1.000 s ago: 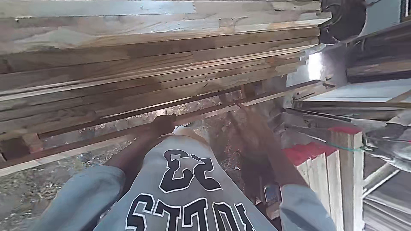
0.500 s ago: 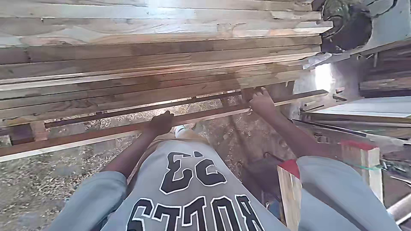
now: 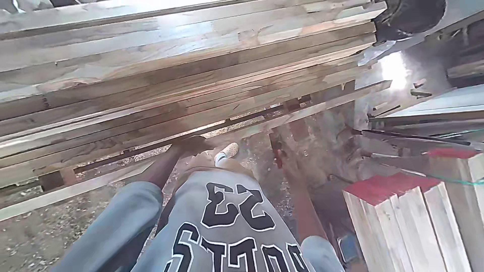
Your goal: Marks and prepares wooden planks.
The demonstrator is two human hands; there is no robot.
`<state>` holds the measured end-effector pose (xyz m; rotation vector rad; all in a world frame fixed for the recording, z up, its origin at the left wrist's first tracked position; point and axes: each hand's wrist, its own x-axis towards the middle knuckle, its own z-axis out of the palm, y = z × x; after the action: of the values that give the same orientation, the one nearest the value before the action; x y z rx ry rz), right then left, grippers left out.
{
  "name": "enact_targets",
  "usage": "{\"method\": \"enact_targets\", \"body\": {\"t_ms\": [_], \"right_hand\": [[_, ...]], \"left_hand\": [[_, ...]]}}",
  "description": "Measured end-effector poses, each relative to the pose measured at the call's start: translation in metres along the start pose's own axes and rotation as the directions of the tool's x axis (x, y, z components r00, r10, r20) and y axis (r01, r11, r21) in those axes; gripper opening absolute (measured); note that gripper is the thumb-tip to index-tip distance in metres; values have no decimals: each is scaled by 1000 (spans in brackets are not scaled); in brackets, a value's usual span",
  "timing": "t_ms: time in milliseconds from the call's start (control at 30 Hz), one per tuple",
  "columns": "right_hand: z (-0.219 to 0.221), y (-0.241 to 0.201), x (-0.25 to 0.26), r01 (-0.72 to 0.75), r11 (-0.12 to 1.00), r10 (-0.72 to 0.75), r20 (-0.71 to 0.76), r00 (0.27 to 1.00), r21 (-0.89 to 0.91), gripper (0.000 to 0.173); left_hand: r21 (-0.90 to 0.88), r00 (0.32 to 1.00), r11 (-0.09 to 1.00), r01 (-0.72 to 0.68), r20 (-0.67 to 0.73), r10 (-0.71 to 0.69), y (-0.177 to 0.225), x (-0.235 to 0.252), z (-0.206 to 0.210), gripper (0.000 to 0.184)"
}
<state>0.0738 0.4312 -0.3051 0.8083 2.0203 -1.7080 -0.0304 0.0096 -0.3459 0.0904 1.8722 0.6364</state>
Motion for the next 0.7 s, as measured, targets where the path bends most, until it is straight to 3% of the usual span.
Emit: {"method": "enact_targets", "body": {"t_ms": [67,133,233,400,467,567,633,700], "right_hand": [[23,5,3,74,974,-95,-91,991,-214,36],[42,9,11,200,869,-271,-98,957,-452,41],[74,8,24,270,727,-434,-118,893,-632,42],[93,-14,7,-17,497,-88,-70,994,-868,51],[79,-27,-4,-52,523,-36,-83,996,-851,51],[67,-46,9,-65,751,-56,-162,985,-657,44],[79,-53,18,-61,874,-43,-202,978,-481,40],[107,-59,7,-97,914,35,-162,986,-393,35]], "left_hand": [[31,1000,999,27,9,-27,-1,3,-1,72],[24,999,999,39,6,-40,-2,3,-2,72],[-50,997,996,74,22,-73,1,3,-3,67],[-66,998,995,68,19,-67,-2,5,-1,68],[-87,999,995,41,-14,-42,-4,3,5,67],[-74,997,997,-16,-71,11,-7,-1,11,70],[-24,995,999,-26,-99,23,-8,-2,15,73],[26,994,1000,-16,-110,19,-7,-3,16,75]]}}
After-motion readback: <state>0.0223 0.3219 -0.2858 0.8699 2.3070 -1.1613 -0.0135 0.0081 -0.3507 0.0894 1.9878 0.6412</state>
